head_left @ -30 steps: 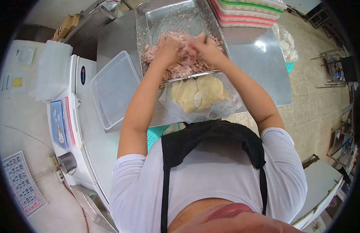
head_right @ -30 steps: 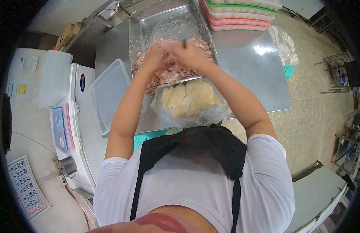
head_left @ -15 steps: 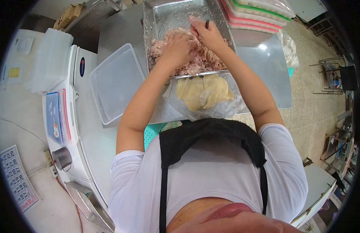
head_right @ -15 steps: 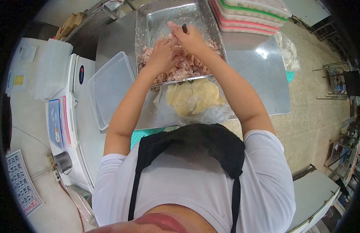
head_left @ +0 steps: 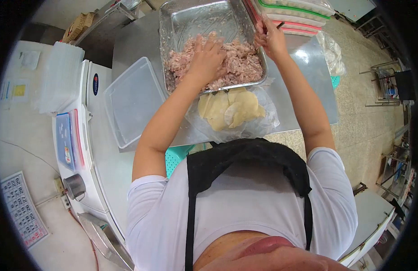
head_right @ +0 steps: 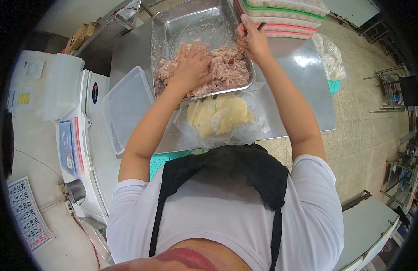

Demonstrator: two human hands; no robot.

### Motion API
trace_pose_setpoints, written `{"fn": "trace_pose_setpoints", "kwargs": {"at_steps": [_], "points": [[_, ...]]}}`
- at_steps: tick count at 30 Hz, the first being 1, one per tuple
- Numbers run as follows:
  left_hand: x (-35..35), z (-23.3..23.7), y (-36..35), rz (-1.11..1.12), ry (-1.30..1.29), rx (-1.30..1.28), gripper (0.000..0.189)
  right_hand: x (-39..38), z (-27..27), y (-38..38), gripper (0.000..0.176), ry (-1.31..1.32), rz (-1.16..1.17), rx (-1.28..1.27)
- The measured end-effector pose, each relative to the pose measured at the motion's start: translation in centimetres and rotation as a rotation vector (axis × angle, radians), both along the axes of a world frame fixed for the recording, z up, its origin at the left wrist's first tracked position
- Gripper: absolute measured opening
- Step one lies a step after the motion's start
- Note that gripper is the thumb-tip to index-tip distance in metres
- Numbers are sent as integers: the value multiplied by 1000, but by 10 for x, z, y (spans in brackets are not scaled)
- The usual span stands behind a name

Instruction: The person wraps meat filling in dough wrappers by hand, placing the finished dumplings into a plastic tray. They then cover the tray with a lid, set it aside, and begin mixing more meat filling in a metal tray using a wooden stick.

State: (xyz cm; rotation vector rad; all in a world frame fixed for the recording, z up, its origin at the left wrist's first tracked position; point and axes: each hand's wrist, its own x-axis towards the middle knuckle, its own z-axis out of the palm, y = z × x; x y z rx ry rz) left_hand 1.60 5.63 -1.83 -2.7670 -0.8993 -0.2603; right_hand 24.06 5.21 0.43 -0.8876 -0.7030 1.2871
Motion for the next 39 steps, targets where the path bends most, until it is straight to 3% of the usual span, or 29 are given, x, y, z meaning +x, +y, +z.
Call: {"fn": "trace_pose_setpoints", "kwargs": {"at_steps": [4, 7, 9, 16, 18, 25, 28, 32, 35, 37, 39], "points": [[25, 10, 6, 25, 70, 62, 33, 3, -19, -14, 44, 92, -26, 43], [39, 26, 18, 20, 171, -28, 32, 3, -28, -25, 43, 125, -48, 85], [46, 24, 25, -74, 362, 152, 26, 1, -25, -32, 44, 101, -66, 74], [59, 10, 18, 27, 407, 40, 33, -2, -36, -43, 46, 6, -35, 99], [54, -8, 27, 26, 294, 30, 44, -2, -43, -41, 46, -25, -51, 122], [51, -25, 44, 45, 325, -39, 39, -13, -39, -49, 45, -56, -57, 145], [45, -25, 44, 24, 272, -55, 36, -22, -19, -52, 46, -261, -102, 153], [40, -20, 40, 81, 202, -146, 42, -20, 37, -36, 47, -320, -87, 29], [37, -20, 43, 140, 116, -234, 49, -21, 68, -23, 49, -425, 37, 201], [33, -19, 44, 170, 77, -294, 53, -37, 77, -14, 55, -443, 68, 250], [26, -15, 46, 229, 24, -428, 50, -51, 51, -1, 53, -501, 23, 237]]}}
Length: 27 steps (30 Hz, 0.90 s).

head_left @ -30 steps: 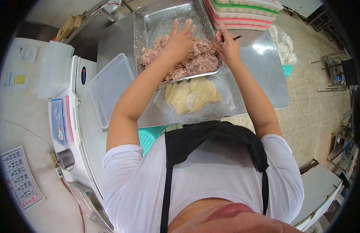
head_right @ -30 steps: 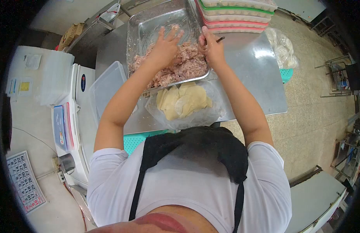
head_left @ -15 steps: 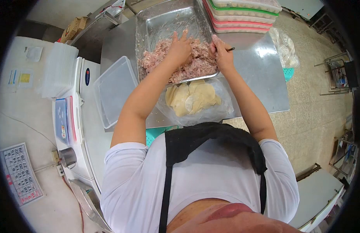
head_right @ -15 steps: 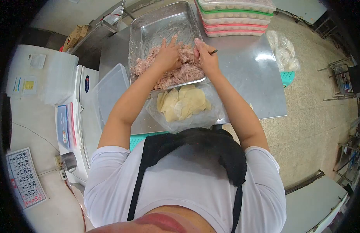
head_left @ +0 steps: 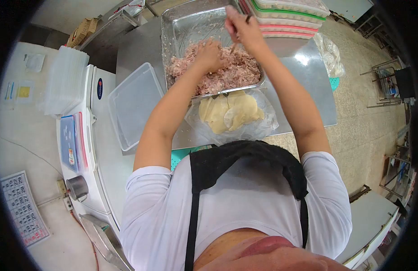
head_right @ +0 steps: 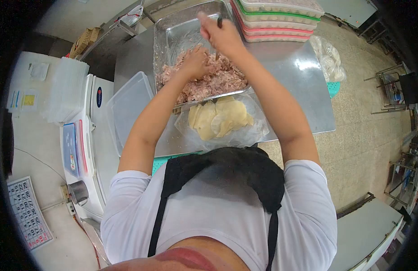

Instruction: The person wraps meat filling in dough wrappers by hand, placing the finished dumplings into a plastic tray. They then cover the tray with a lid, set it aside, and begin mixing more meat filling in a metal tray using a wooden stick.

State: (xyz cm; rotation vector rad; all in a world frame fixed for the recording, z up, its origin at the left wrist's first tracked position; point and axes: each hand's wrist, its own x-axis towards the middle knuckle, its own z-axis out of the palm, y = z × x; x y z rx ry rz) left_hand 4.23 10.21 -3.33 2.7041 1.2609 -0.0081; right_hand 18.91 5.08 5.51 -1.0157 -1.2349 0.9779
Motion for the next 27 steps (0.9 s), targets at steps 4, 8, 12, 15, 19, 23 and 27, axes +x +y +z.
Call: {"fn": "trace_pose_setpoints", "kwargs": {"at_steps": [4, 8, 12, 15, 19, 23, 27], "points": [[-14, -24, 18, -9, -42, 11, 47, -5, -66, -9, 51, -96, -92, -91], [-37, -15, 20, -54, -21, 38, 46, 6, -90, -32, 53, 6, 7, 17], [-58, 11, 2, -56, 21, 52, 49, 16, -41, -34, 52, -35, 43, -72], [-64, 30, -15, -102, 46, 205, 49, 12, 18, -36, 52, 14, 97, -68], [-63, 36, -27, -119, 131, 65, 46, -21, 13, -24, 53, 111, 155, -56], [-55, 21, -32, -115, 22, 104, 38, -41, -32, -24, 54, 123, 149, -117], [-50, 14, -30, -170, -26, 143, 38, -29, -44, -18, 55, -114, 213, -65]]}}
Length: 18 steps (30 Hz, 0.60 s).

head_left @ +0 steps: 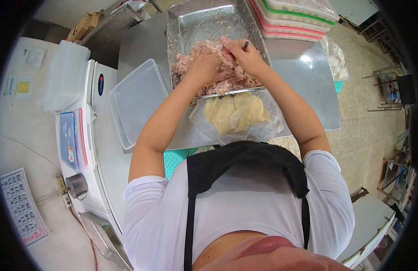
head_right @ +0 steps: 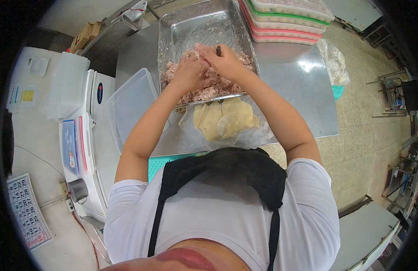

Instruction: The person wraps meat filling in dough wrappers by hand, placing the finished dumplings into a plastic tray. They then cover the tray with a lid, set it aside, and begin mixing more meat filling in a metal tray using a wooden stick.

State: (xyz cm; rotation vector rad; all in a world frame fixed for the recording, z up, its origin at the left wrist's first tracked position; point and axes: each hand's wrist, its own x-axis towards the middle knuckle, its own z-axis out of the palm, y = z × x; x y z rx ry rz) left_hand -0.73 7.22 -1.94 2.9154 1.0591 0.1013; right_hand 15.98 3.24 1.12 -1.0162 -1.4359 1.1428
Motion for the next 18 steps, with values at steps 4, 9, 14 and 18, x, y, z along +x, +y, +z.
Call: {"fn": "trace_pose_setpoints", "kwargs": {"at_steps": [4, 9, 14, 18], "points": [[10, -15, 8, -22, -90, 56, 39, 21, 11, -15, 55, -94, -20, -43], [25, -3, 13, -32, 123, 55, 41, 66, -22, -47, 51, 421, -90, -55], [22, 5, 13, -135, -12, 176, 30, 60, -37, -69, 46, 485, -280, 1], [30, 27, -21, -207, -51, 84, 25, 61, -27, -61, 45, 496, -242, -14]]}}
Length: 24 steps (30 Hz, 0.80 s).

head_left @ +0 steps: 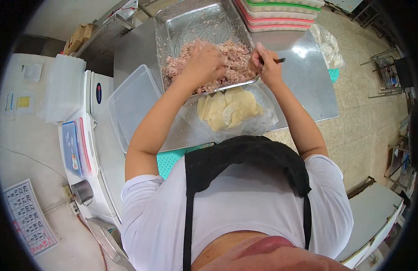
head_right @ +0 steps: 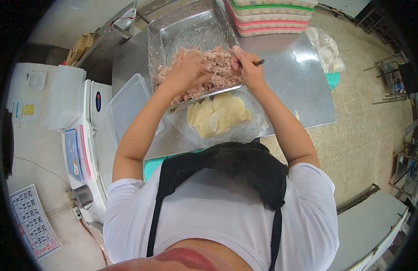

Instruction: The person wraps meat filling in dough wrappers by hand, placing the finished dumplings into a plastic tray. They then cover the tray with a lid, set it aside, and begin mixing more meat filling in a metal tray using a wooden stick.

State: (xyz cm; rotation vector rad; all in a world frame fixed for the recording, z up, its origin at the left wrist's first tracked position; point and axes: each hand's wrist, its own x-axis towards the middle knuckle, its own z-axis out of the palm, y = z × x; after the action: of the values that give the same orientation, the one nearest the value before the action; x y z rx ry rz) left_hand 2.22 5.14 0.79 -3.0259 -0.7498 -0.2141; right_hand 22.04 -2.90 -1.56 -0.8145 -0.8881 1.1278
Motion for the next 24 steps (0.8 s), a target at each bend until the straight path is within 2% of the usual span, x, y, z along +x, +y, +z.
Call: {"fn": "trace_pose_setpoints", "kwargs": {"at_steps": [4, 6, 11, 15, 18, 20, 22, 24], "points": [[15, -28, -11, -56, 66, 84, 17, 6, 0, 14, 45, 85, 107, -48], [19, -32, -10, -29, 129, 89, 14, 7, 0, 13, 44, 95, 93, -38], [21, -39, -14, -27, 54, 9, 14, -5, 0, 3, 45, 86, 12, 4], [26, -33, -11, 35, 54, -91, 14, -7, 6, 3, 45, -6, -53, -36], [13, -16, -10, 121, 11, -13, 16, 12, 33, 10, 46, -62, -43, -23], [16, -8, -17, 82, -52, -58, 18, 24, 60, 5, 50, -124, 90, 35], [22, -13, -22, 42, -115, -107, 19, 17, 76, -8, 51, -173, 87, 33], [31, -23, -24, 1, -34, -64, 21, 7, 81, -17, 50, -395, 30, -107]]}}
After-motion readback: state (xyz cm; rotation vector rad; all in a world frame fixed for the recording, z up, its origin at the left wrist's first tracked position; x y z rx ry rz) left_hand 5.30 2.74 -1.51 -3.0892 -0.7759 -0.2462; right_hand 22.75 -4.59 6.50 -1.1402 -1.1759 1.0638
